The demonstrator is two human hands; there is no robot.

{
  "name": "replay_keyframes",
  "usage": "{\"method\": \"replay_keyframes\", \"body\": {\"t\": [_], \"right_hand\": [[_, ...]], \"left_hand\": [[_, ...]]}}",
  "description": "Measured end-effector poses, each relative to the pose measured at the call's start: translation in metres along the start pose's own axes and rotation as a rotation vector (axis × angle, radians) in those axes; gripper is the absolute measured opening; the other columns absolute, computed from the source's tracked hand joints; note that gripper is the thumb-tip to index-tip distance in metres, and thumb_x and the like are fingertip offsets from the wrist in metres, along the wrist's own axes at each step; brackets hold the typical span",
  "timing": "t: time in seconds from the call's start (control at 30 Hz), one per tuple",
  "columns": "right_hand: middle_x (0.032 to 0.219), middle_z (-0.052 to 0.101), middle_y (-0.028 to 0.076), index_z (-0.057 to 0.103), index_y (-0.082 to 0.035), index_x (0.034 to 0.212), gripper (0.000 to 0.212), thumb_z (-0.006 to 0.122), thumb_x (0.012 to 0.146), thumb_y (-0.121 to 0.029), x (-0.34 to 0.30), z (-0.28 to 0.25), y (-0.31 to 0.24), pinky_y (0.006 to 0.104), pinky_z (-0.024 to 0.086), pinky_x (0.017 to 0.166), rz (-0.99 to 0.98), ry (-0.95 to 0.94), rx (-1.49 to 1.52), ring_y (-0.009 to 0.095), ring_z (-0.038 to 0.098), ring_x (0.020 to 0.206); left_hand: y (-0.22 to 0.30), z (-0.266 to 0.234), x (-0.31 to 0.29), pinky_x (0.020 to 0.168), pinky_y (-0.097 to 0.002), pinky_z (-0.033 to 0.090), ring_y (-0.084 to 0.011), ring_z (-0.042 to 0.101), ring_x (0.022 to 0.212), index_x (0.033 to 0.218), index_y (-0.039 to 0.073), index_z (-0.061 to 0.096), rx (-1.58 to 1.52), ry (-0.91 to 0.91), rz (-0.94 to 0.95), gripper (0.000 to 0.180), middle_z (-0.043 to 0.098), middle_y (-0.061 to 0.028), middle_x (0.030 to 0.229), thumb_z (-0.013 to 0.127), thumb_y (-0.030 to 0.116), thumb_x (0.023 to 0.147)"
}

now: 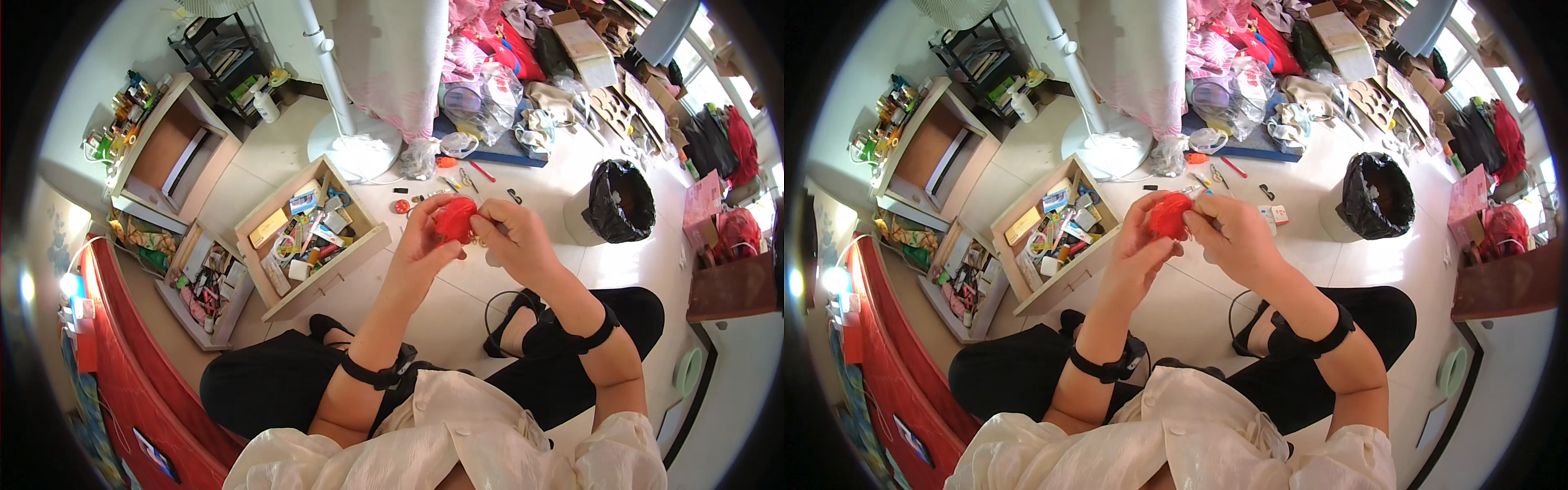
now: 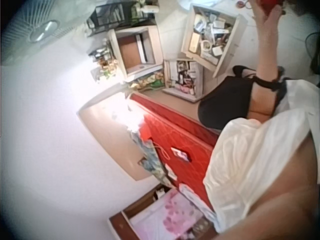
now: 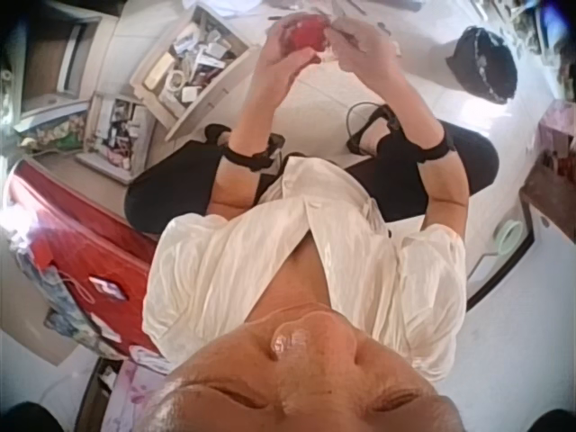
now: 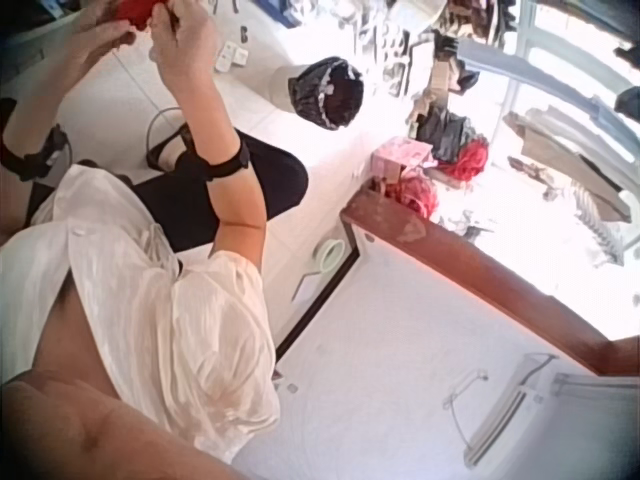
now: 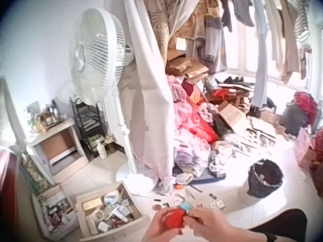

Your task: The person wipes a watch with a cloth, applies a substance from a tube to a small red fabric object, and uses a needle and a small screwdriver to work on the red object and some black rings.

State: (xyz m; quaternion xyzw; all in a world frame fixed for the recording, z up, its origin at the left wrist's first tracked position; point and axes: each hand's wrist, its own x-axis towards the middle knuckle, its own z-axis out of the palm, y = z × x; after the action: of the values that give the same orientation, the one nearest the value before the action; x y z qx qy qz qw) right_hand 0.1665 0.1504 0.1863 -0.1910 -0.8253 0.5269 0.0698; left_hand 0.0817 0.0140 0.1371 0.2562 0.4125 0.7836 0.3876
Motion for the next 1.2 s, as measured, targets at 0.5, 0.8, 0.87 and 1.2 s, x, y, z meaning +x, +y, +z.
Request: {"method": "replay_keyframes", "body": {"t": [0.5, 0.8, 0.87, 1.2], "right_hand": [[0.082, 0.056, 0.006, 0.061, -0.002, 0.083, 0.016, 0.068, 0.070, -0.006, 0.002, 0.006, -0.005, 0.0267, 0.044, 0.059, -0.513, 0.308, -0.234, 0.016, 0.056, 0.066], [0.076, 0.054, 0.000, 0.058, -0.002, 0.080, 0.007, 0.063, 0.078, -0.007, 0.008, 0.006, 0.014, 0.0205, 0.038, 0.053, -0.237, 0.171, 0.218, 0.007, 0.045, 0.058], [0.075, 0.054, -0.001, 0.057, -0.003, 0.081, 0.006, 0.061, 0.081, -0.007, 0.009, 0.006, 0.016, 0.0192, 0.037, 0.054, -0.078, 0.117, 0.409, 0.005, 0.044, 0.060], [0.073, 0.054, -0.002, 0.055, -0.004, 0.085, 0.004, 0.057, 0.085, -0.008, 0.010, 0.007, 0.013, 0.0174, 0.038, 0.055, -0.079, 0.094, 0.700, 0.003, 0.047, 0.063]], "left_hand": [[-0.007, 0.001, 0.002, 0.082, -0.0252, 0.046, -0.0135, 0.052, 0.101, 0.121, 0.000, 0.043, 0.250, 0.075, 0.209, 0.041, 0.050, -0.0077, 0.112, 0.048, -0.007, 0.081], [-0.005, -0.003, 0.003, 0.075, -0.0243, 0.049, -0.0126, 0.057, 0.089, 0.108, 0.001, 0.048, 0.311, 0.187, 0.132, 0.037, 0.056, -0.0073, 0.098, 0.065, -0.001, 0.075], [-0.005, -0.004, 0.003, 0.075, -0.0241, 0.049, -0.0123, 0.056, 0.089, 0.108, 0.001, 0.047, 0.290, 0.214, 0.111, 0.037, 0.056, -0.0073, 0.098, 0.065, -0.001, 0.075], [-0.002, -0.005, 0.002, 0.076, -0.0248, 0.047, -0.0131, 0.054, 0.091, 0.101, 0.003, 0.045, 0.164, 0.265, 0.093, 0.035, 0.053, -0.0057, 0.099, 0.066, -0.002, 0.073]]}}
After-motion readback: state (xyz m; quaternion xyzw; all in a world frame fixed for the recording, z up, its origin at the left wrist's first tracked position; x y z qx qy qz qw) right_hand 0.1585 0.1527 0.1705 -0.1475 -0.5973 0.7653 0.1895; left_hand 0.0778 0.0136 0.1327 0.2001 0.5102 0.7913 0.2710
